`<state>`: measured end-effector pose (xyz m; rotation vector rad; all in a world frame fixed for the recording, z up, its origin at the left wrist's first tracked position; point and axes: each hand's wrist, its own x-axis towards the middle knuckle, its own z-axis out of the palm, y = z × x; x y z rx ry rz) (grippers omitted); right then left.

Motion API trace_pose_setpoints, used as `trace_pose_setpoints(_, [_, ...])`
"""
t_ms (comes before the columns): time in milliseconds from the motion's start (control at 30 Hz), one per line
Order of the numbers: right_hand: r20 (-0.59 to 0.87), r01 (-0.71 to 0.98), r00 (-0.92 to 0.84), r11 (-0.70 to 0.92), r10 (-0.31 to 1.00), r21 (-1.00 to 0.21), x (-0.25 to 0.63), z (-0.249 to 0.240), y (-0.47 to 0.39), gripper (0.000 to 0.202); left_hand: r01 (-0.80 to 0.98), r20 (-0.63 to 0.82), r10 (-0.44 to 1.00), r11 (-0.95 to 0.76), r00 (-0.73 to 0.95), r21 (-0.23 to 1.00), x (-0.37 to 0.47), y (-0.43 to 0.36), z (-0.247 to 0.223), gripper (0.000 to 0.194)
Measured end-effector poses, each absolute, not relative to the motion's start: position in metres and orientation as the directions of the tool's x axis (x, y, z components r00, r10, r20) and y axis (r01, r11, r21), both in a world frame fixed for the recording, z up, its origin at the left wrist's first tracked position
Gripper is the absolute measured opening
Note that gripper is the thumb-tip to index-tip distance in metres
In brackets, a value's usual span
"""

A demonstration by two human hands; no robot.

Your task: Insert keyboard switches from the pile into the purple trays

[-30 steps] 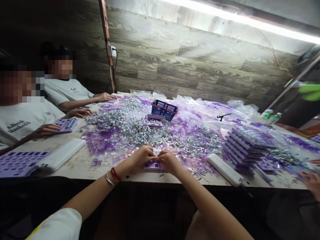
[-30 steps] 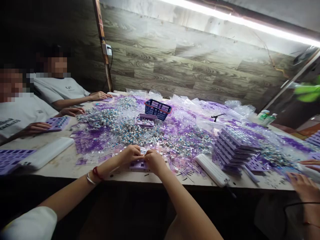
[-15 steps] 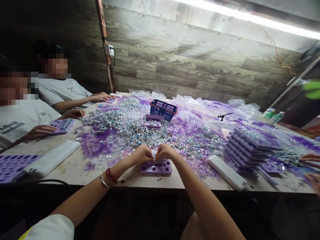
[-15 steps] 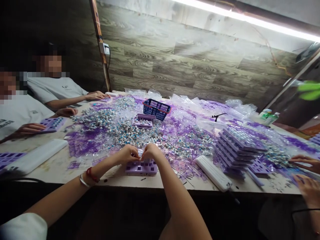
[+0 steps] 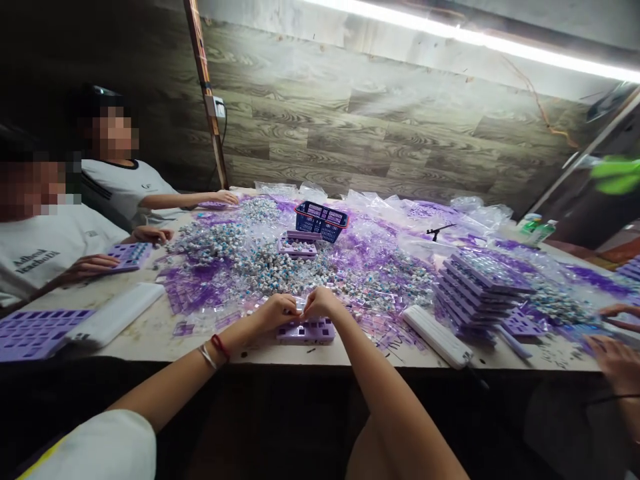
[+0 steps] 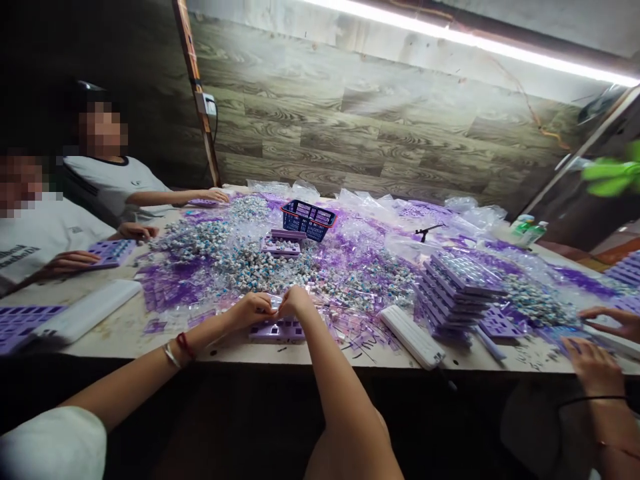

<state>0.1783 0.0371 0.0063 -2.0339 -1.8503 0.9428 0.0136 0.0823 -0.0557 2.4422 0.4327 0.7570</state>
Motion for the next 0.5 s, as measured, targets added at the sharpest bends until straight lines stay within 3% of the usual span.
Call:
trace_pose_setpoints(233, [-0.263,0.772,-0.086,-0.102,0.961,-0.628,0.184,0.002,0.041,0.012,0.268,0.296,0.509,-0.766,0.808,0.584,0.013,0.078,-0.048,0.019])
trace_pose_setpoints(367, [-0.114,0.741,-0.112,0.006,0.987,-0.672,0.199,-0.004,0.031,0.01,0.374,0.195,0.55,-0.748,0.812,0.548,0.016,0.103,-0.031,0.013])
trace_pose_setpoints(500, [0.081,0.762,0.061,0.006,0.995,-0.647,0.217,-0.009,0.033,0.02,0.547,0.217,0.685,-0.7,0.695,0.459,0.016,0.145,-0.009,0.024])
